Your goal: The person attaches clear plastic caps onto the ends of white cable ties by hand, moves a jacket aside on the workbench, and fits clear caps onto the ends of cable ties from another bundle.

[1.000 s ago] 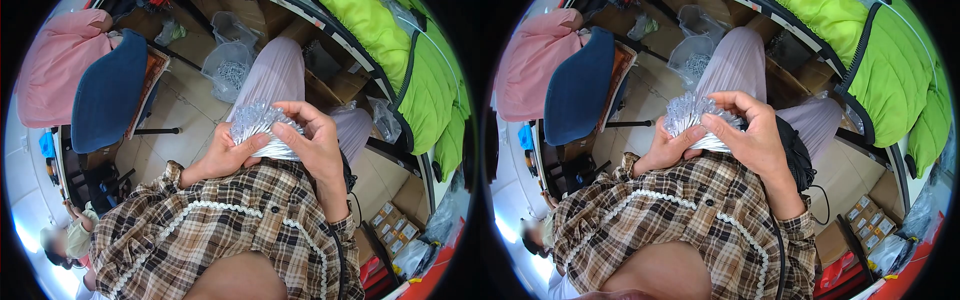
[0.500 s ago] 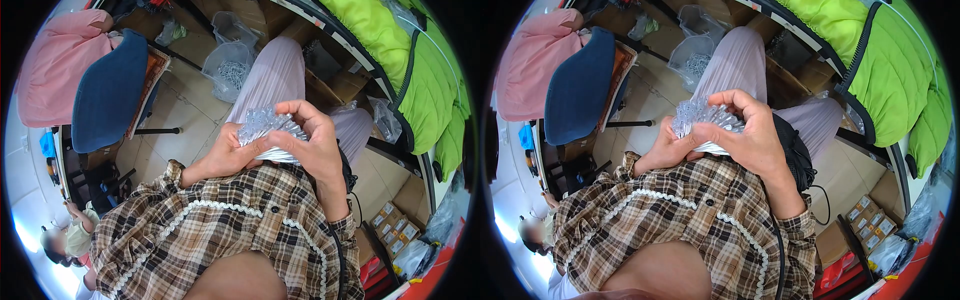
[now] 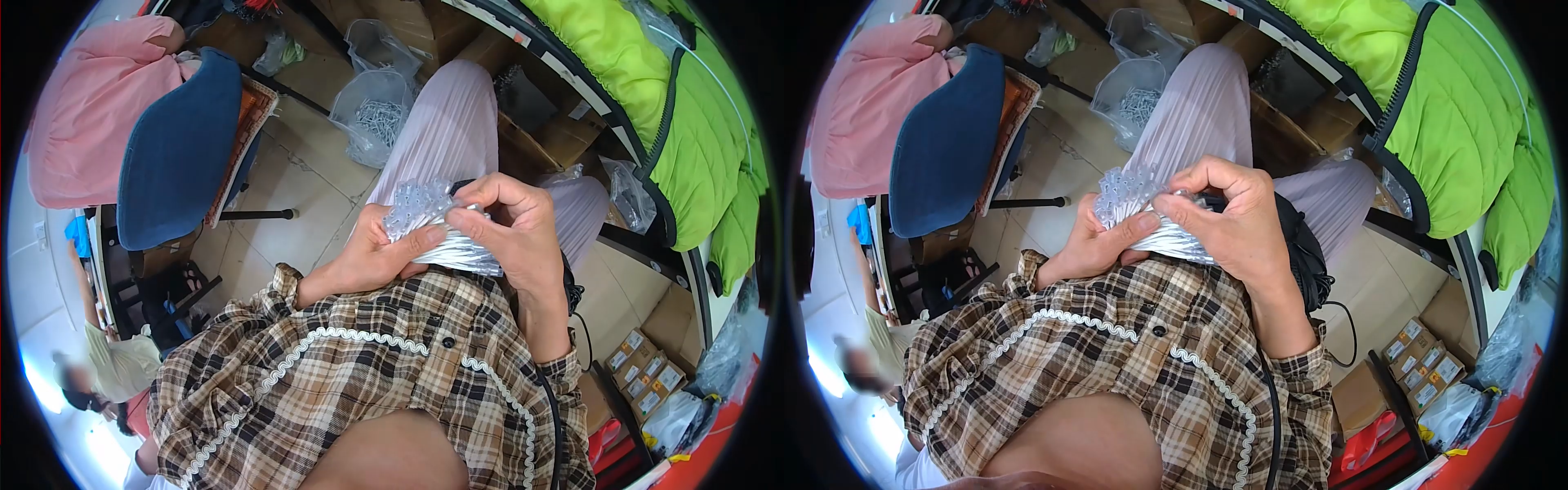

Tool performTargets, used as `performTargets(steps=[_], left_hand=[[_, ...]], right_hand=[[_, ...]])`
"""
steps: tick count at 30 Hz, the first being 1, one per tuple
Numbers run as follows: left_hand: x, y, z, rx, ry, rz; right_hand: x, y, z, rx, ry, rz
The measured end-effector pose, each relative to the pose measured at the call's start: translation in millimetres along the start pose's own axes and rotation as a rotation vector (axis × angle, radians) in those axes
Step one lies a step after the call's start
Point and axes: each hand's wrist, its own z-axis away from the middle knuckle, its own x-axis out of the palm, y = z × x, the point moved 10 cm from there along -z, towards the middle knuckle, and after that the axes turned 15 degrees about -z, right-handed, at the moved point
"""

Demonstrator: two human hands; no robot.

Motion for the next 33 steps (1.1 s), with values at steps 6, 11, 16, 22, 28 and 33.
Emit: performTargets(steps=[6, 11, 16, 22, 28, 33], left_hand=[[1.6, -5.3, 0.4, -0.057, -0.008, -0.056], [0.6, -5.5, -0.3, -0.071, 0.002, -0.047], [4.2, -7.4, -1.8, -0.091, -0.028, -0.042], [3.0, -7.4, -3.5, -0.099, -0.029, -0.022], [5.2, -9.1, -2.9, -0.088, -0.063, -0.039], [9.3, -8.8, -4.0, -0.136, -0.107, -0.063]], right_hand=[[6.7, -9.0, 1.6, -0.032, 0.011, 0.036], [4.8, -6.4, 0.3, -0.026, 0.012, 0.06], [6.2, -12.4, 2.2, -0.028, -0.029, 0.152], [6.4, -10.4, -0.2, -0.015, 0.028, 0.113], [6.6, -6.9, 1.7, 0.03, -0.029, 0.183], [8.2, -6.2, -0.1, 0.052, 0.09, -0.092]])
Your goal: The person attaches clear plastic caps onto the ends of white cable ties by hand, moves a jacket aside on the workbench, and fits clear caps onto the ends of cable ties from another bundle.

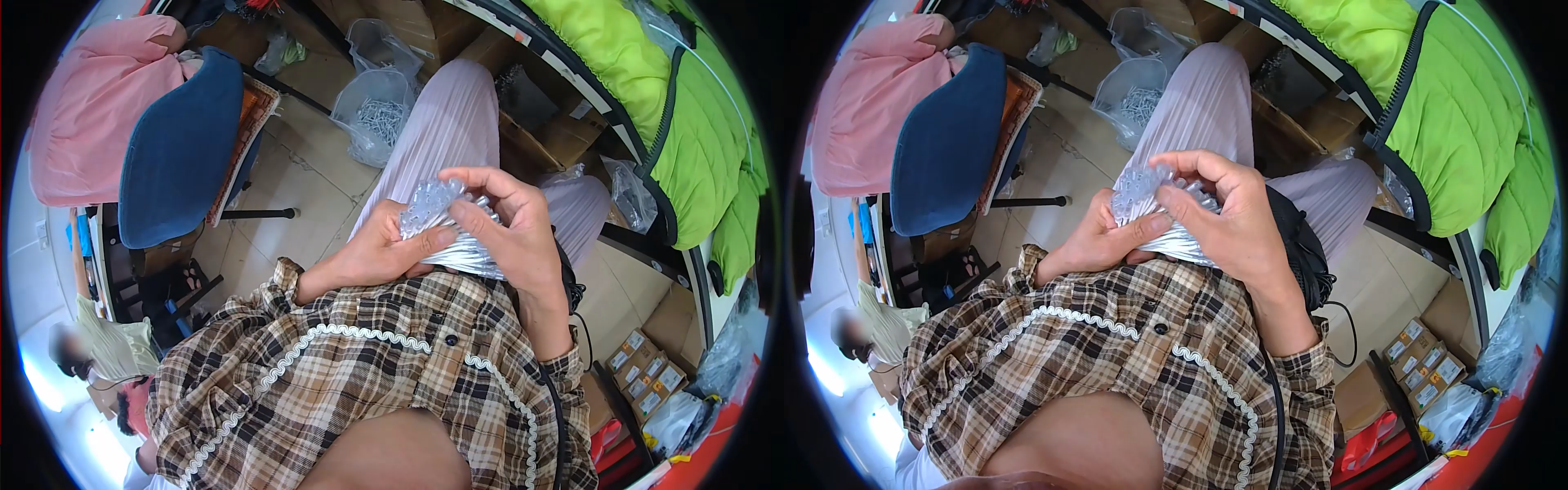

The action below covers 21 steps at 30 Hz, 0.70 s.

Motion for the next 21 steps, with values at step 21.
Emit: performTargets(steps=[21], left_hand=[[-4.9, -1.1, 2.5, 0.088, 0.04, -0.029]], right_hand=[[-6.3, 9.0, -2.9, 0.05, -0.019, 0.037]])
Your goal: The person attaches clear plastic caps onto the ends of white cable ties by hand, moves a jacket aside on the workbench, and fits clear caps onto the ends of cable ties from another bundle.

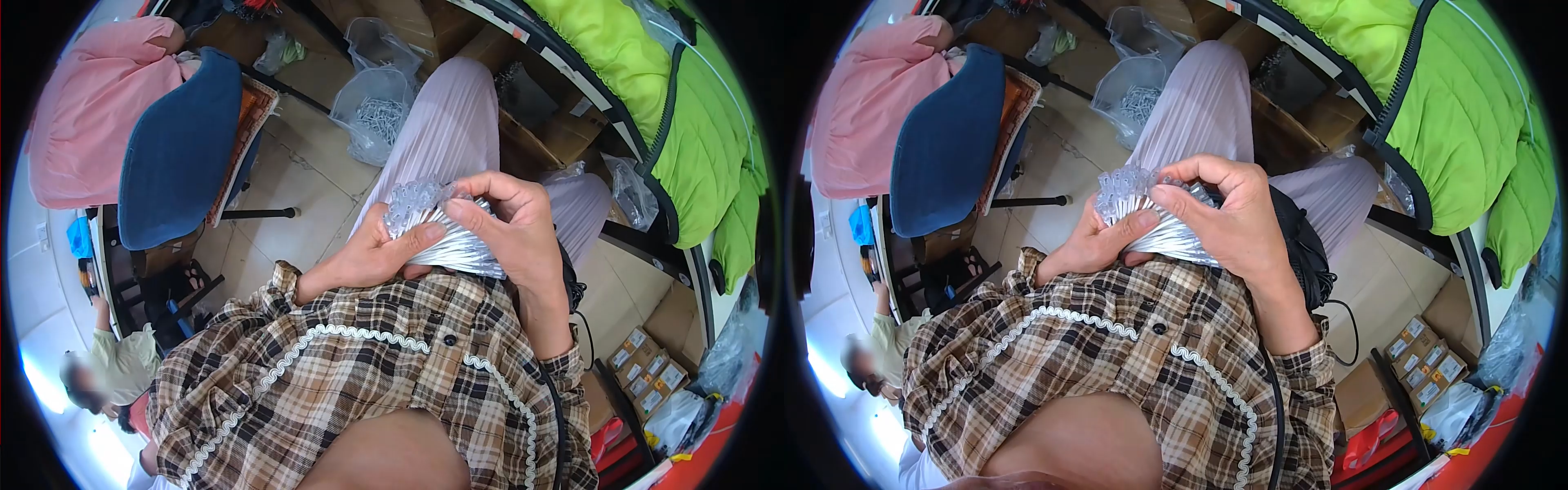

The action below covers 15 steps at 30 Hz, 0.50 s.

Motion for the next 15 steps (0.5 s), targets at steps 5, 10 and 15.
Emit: performTargets(steps=[5, 10, 15], left_hand=[[1.5, -1.5, 0.2, 0.024, -0.008, -0.024], [4.0, -3.1, -1.2, -0.038, -0.036, 0.022], [3.7, -1.5, -0.5, 0.006, -0.035, -0.004]], right_hand=[[2.0, -1.9, 0.0, -0.108, -0.074, 0.124], [0.1, -1.7, 0.9, -0.065, -0.016, 0.075], [1.7, -1.4, 1.3, -0.041, -0.053, 0.11]])
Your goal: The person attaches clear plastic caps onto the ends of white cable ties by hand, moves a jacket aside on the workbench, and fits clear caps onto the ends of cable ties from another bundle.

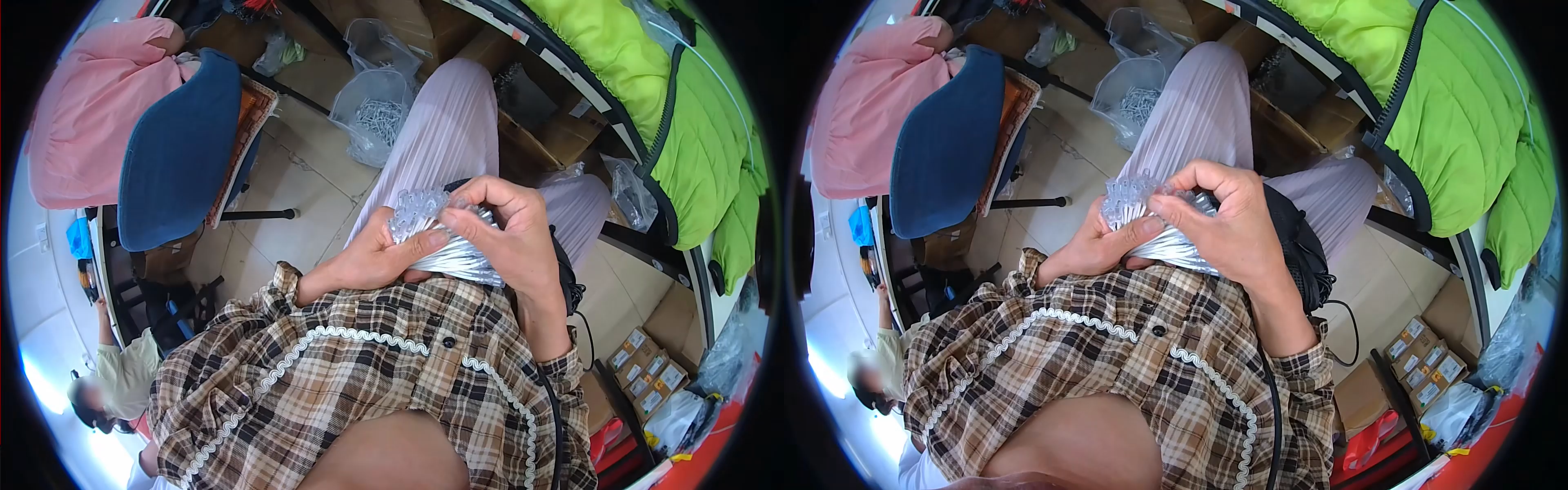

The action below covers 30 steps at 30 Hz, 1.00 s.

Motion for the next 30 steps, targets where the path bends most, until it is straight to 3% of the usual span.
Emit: performTargets(steps=[20, 30], left_hand=[[13.4, -8.2, -2.6, -0.098, -0.169, -0.002], [13.7, -5.6, -2.9, -0.105, -0.15, 0.056]], right_hand=[[5.2, 2.7, 2.0, -0.029, -0.111, 0.176], [-2.1, 2.6, 3.4, 0.026, 0.01, 0.042]])
